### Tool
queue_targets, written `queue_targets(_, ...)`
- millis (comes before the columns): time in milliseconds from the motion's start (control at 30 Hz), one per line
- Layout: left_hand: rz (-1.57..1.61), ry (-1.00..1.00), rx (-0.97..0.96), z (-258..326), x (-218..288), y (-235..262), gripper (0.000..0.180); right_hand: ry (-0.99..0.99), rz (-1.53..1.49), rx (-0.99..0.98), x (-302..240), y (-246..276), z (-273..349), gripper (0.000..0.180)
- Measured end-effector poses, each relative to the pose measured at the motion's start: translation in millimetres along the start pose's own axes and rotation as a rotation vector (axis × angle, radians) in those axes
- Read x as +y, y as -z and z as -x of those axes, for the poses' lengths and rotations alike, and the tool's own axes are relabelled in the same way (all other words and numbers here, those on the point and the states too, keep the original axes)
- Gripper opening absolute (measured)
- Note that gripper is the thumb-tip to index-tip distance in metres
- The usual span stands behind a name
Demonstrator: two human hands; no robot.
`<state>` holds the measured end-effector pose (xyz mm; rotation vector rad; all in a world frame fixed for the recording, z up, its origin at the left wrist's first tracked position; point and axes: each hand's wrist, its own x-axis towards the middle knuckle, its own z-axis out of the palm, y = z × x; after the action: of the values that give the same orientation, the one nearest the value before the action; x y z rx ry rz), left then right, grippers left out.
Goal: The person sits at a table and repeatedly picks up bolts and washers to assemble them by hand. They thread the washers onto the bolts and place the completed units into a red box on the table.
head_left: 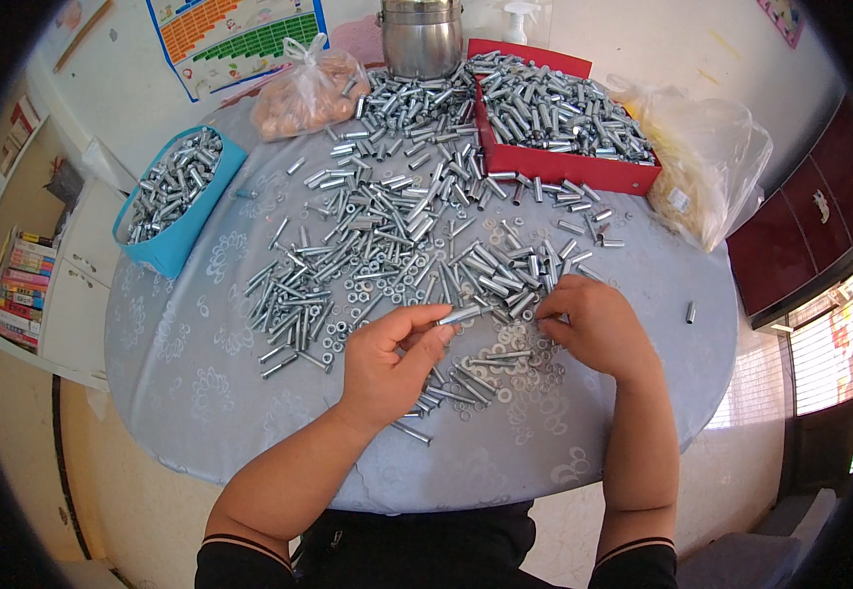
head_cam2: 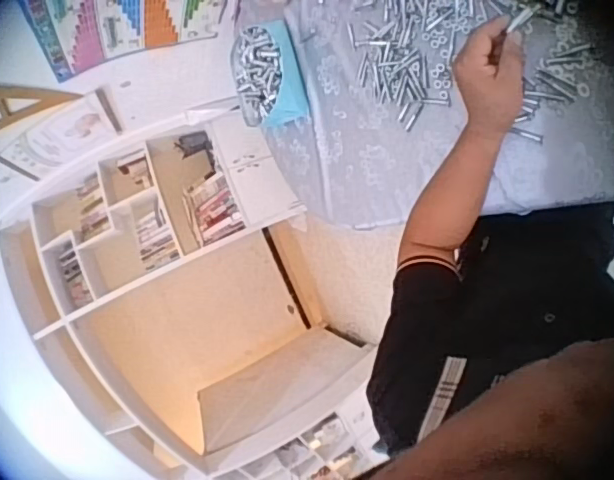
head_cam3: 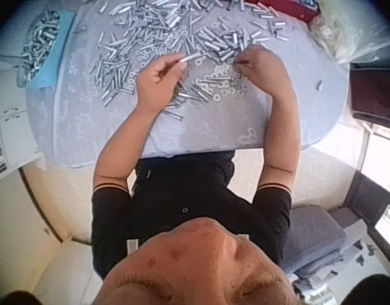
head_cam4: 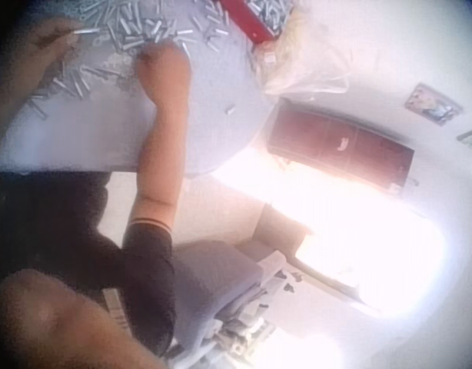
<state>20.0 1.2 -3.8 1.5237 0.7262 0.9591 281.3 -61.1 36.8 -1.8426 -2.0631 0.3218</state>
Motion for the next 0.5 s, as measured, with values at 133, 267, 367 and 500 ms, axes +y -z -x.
queue_targets(133,0.011,0.006,0.005,1,1,-1,0.024,0.046,-0.094,0.121,-4,0,-3,0.010)
queue_targets(267,-0.002,0.009,0.012,1,0,0,0.024,-0.198,-0.665,0.183,-29,-6,-7,0.009)
queue_targets(367,-0.009,-0.003,0.007,1,-1,-1,0.023,-0.193,-0.733,0.177,-37,-12,-7,0.011)
queue_targets(500,-0.014,-0.005,-0.008,1,2,-1,0.023,-0.192,-0.688,0.214,-42,-20,-8,0.013)
